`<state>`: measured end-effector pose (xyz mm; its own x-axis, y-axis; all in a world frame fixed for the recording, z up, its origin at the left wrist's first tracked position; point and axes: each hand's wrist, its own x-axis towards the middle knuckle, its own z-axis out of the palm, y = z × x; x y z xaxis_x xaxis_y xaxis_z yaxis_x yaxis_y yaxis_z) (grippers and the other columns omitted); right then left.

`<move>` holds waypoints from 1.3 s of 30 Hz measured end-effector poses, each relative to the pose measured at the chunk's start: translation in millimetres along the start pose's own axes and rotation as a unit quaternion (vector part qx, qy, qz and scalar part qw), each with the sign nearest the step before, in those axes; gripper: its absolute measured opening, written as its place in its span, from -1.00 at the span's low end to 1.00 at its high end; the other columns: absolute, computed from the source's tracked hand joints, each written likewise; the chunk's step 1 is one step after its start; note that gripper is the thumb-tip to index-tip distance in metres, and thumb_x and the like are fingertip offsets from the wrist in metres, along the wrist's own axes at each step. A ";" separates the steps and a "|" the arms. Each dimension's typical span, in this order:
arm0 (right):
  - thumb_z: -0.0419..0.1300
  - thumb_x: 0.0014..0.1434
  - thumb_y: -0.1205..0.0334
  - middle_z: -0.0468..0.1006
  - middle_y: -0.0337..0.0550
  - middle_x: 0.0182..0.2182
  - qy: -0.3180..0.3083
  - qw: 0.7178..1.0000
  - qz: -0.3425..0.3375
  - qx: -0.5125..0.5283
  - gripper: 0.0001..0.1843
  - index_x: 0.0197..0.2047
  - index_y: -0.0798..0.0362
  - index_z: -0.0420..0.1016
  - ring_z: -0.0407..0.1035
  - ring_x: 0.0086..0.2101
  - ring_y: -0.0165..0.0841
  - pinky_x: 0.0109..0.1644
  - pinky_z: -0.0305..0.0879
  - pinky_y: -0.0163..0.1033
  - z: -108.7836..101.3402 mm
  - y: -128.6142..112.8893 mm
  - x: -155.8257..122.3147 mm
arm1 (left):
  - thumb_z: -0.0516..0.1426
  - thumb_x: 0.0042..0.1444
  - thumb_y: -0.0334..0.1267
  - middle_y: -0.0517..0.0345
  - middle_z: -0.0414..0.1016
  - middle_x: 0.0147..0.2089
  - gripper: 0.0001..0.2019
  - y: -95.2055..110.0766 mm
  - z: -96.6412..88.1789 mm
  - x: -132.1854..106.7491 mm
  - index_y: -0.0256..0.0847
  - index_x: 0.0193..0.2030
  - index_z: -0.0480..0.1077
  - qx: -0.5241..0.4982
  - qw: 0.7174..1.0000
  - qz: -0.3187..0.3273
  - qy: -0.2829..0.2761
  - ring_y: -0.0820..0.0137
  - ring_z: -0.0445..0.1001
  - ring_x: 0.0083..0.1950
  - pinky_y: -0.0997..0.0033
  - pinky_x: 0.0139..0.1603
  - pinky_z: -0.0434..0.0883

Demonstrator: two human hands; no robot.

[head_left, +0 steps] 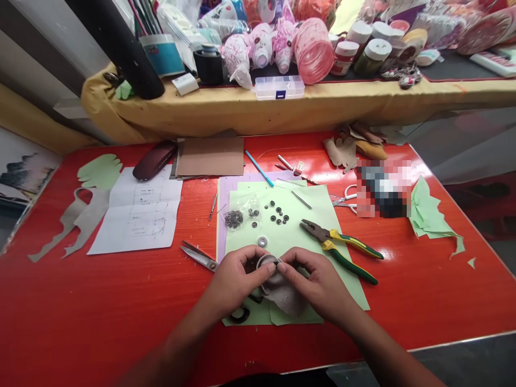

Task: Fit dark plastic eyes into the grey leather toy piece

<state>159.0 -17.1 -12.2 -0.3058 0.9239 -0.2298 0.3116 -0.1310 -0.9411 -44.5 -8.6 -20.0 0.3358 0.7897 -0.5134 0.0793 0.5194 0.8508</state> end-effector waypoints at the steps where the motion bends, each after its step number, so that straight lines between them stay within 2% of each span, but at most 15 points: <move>1: 0.22 0.39 0.11 0.62 -0.19 -0.39 0.004 1.000 -0.003 0.001 -0.75 -0.29 0.03 0.57 0.47 -0.35 -0.31 -0.25 0.36 -0.28 0.9 -1.0 -0.2 | 0.32 0.16 -0.04 0.19 0.49 -0.31 -0.72 0.5 0.6 -0.5 -0.22 -0.19 0.52 0.001 1.000 0.002 0.003 0.38 0.45 -0.28 0.44 -0.28 0.40; 8: 0.21 0.42 0.13 0.66 -0.17 -0.32 -0.001 0.998 -0.036 -0.046 -0.79 -0.21 0.00 0.61 0.53 -0.29 -0.29 -0.19 0.40 -0.25 0.8 0.1 -3.1 | 0.37 0.07 -0.04 0.18 0.49 -0.33 -0.69 0.9 -2.8 -0.6 -0.24 -0.23 0.52 -0.024 1.000 -0.002 -0.012 0.39 0.44 -0.31 0.45 -0.30 0.39; 11: 0.22 0.41 0.13 0.66 -0.13 -0.28 0.039 0.988 -0.081 -0.128 -0.83 -0.11 -0.01 0.62 0.54 -0.25 -0.24 -0.15 0.43 -0.18 -12.1 4.6 -6.9 | 0.39 0.05 -0.02 0.18 0.49 -0.33 -0.66 2.3 -9.3 -1.4 -0.25 -0.24 0.51 -0.027 0.999 -0.008 -0.018 0.40 0.43 -0.32 0.47 -0.32 0.38; 13: 0.22 0.42 0.10 0.65 -0.09 -0.26 0.082 0.972 -0.105 -0.192 -0.82 -0.07 0.00 0.60 0.54 -0.23 -0.20 -0.11 0.46 -0.13 -27.2 6.4 -10.6 | 0.38 0.05 0.02 0.19 0.47 -0.34 -0.64 5.2 -14.1 -2.6 -0.24 -0.26 0.49 -0.022 0.999 -0.019 -0.016 0.41 0.41 -0.35 0.47 -0.36 0.38; 16: 0.22 0.42 0.03 0.65 0.02 -0.12 0.122 0.938 -0.124 -0.301 -0.74 0.05 -0.04 0.57 0.55 -0.08 -0.08 0.00 0.48 -0.01 -54.2 7.4 -16.5 | 0.38 0.05 0.05 0.20 0.46 -0.36 -0.63 10.9 -20.7 -3.7 -0.23 -0.27 0.49 -0.006 0.999 -0.036 -0.021 0.42 0.41 -0.38 0.47 -0.39 0.37; 20: 0.21 0.39 -0.10 0.61 0.11 0.05 0.108 0.884 -0.116 -0.441 -0.52 0.26 -0.07 0.47 0.50 0.04 0.06 0.09 0.44 0.13 -82.4 16.2 -21.5 | 0.39 0.03 0.03 0.19 0.49 -0.38 -0.65 15.4 -29.2 -1.5 -0.22 -0.29 0.51 0.010 0.998 -0.046 -0.030 0.41 0.43 -0.38 0.47 -0.38 0.38; 23: 0.17 0.38 -0.16 0.57 0.18 0.10 0.093 0.847 -0.100 -0.513 -0.42 0.32 -0.04 0.42 0.49 0.06 0.13 0.06 0.44 0.19 -91.4 31.5 -23.5 | 0.40 0.02 0.00 0.17 0.53 -0.37 -0.67 16.6 -34.6 1.9 -0.22 -0.28 0.52 0.022 0.999 -0.043 -0.024 0.39 0.47 -0.36 0.46 -0.36 0.39; 26: 0.17 0.38 -0.08 0.57 0.23 0.11 0.074 0.834 -0.101 -0.538 -0.42 0.34 0.03 0.40 0.50 0.03 0.14 0.02 0.47 0.18 -93.3 44.5 -24.8 | 0.40 0.01 -0.01 0.17 0.54 -0.38 -0.67 18.6 -36.7 5.1 -0.22 -0.28 0.54 0.024 0.999 -0.044 -0.020 0.40 0.45 -0.38 0.47 -0.39 0.37; 30: 0.17 0.37 0.06 0.60 0.17 0.04 0.081 0.842 -0.099 -0.524 -0.51 0.29 0.04 0.43 0.52 -0.01 0.09 0.01 0.47 0.14 -92.8 47.5 -23.7 | 0.42 -0.03 -0.02 0.20 0.50 -0.42 -0.67 22.1 -35.3 8.3 -0.24 -0.31 0.54 0.006 0.998 -0.065 -0.017 0.43 0.40 -0.43 0.47 -0.42 0.34; 34: 0.20 0.32 0.11 0.63 0.11 -0.02 0.089 0.868 -0.089 -0.480 -0.60 0.18 -0.01 0.50 0.53 -0.05 0.07 0.01 0.46 0.16 -92.2 42.3 -21.8 | 0.42 -0.01 -0.05 0.18 0.51 -0.39 -0.67 22.4 -35.4 11.2 -0.26 -0.29 0.55 -0.012 0.998 -0.062 -0.026 0.43 0.42 -0.39 0.47 -0.36 0.33; 37: 0.26 0.27 0.08 0.65 0.06 -0.01 0.107 0.908 -0.052 -0.401 -0.63 0.13 -0.08 0.54 0.55 -0.04 0.07 0.00 0.49 0.14 -95.0 38.2 -24.3 | 0.41 0.02 -0.06 0.17 0.51 -0.38 -0.69 23.1 -36.0 13.2 -0.27 -0.29 0.55 -0.008 0.998 -0.056 -0.036 0.42 0.43 -0.37 0.46 -0.34 0.32; 39: 0.31 0.25 0.03 0.66 0.05 0.02 0.118 0.946 -0.005 -0.303 -0.61 0.12 -0.11 0.56 0.56 -0.03 0.06 -0.03 0.53 0.07 -100.7 34.2 -27.9 | 0.41 0.01 -0.07 0.17 0.50 -0.38 -0.70 24.9 -35.6 14.5 -0.27 -0.30 0.54 -0.002 0.998 -0.056 -0.035 0.42 0.42 -0.37 0.46 -0.34 0.30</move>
<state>268.8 -11.1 -13.0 -0.1244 0.9880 -0.0916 0.7896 0.0427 -0.6121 -71.1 27.4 -10.3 0.3905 0.7013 -0.5963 0.1158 0.6052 0.7876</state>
